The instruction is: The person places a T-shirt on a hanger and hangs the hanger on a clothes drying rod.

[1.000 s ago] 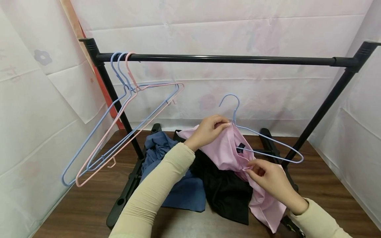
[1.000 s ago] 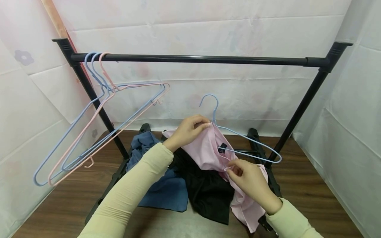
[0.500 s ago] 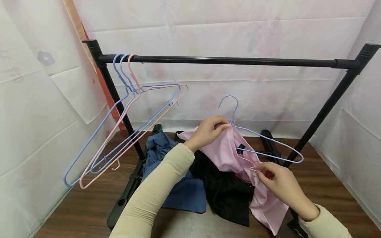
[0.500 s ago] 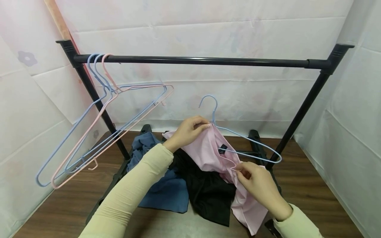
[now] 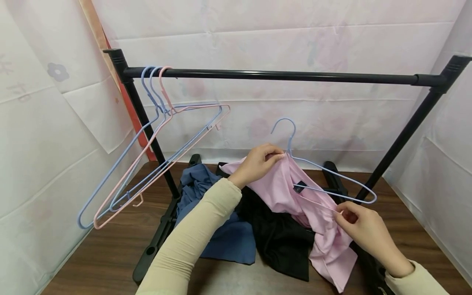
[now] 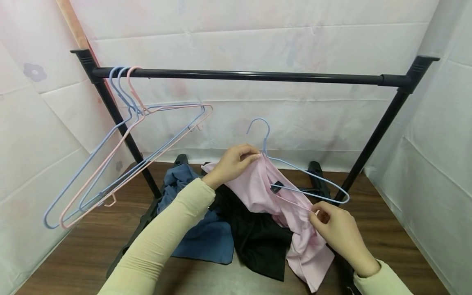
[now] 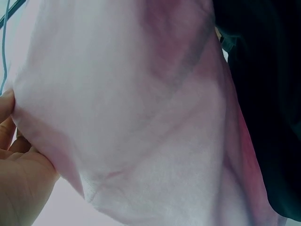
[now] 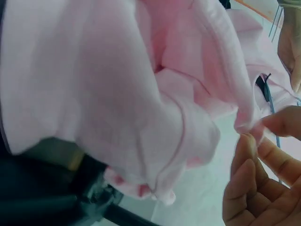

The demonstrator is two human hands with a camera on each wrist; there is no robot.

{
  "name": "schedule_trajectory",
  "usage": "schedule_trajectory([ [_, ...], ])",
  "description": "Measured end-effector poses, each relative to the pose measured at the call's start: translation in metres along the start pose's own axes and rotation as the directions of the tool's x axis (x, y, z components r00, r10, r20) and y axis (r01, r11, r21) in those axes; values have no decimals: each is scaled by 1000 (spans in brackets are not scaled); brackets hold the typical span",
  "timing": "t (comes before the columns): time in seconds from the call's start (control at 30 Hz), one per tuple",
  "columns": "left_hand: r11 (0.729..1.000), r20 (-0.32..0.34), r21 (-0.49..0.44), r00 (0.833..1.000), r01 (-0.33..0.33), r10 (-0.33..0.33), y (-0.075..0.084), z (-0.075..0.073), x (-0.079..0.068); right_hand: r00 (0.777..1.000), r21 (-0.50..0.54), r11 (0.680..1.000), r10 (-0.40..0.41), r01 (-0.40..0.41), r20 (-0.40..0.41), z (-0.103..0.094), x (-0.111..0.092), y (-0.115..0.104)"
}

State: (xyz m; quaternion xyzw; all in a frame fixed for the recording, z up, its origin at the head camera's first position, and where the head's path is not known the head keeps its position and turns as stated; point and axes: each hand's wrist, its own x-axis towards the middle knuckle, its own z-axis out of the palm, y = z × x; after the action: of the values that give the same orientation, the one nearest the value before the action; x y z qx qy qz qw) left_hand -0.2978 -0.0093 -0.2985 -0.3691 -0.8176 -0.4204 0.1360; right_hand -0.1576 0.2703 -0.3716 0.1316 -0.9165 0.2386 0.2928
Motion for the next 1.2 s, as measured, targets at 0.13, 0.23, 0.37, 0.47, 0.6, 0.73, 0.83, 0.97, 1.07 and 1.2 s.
schedule_trajectory([
  [0.13,1000,4,4,1000,-1,1,1,2,0,998,40,998,57,-56,-22,5,2,-1],
  [0.23,1000,2,2,1000,7,-7,2,2,-1,993,42,993,114,-113,-20,7,4,-4],
  [0.37,1000,4,-9,1000,15,-15,1,3,-2,984,43,984,174,-175,21,9,6,-8],
  [0.47,1000,4,-12,1000,17,-17,1,4,-2,979,85,976,197,-200,42,10,6,-8],
  [0.6,1000,4,-12,1000,13,-13,2,3,-2,969,163,955,241,-247,59,10,6,-6],
  [0.73,1000,8,-17,1000,15,-14,2,4,-2,954,188,936,286,-298,87,10,6,-6],
  [0.83,1000,8,-15,1000,22,-21,2,4,-2,946,182,930,302,-319,115,10,7,-6],
  [0.97,999,9,-16,999,33,-33,2,4,-2,934,165,923,323,-346,153,9,8,-5],
  [1.07,999,11,-17,999,36,-36,2,4,-2,920,152,916,342,-372,188,8,9,-3],
  [1.2,999,12,-17,999,30,-30,2,3,-2,904,126,911,356,-392,238,7,9,-2],
])
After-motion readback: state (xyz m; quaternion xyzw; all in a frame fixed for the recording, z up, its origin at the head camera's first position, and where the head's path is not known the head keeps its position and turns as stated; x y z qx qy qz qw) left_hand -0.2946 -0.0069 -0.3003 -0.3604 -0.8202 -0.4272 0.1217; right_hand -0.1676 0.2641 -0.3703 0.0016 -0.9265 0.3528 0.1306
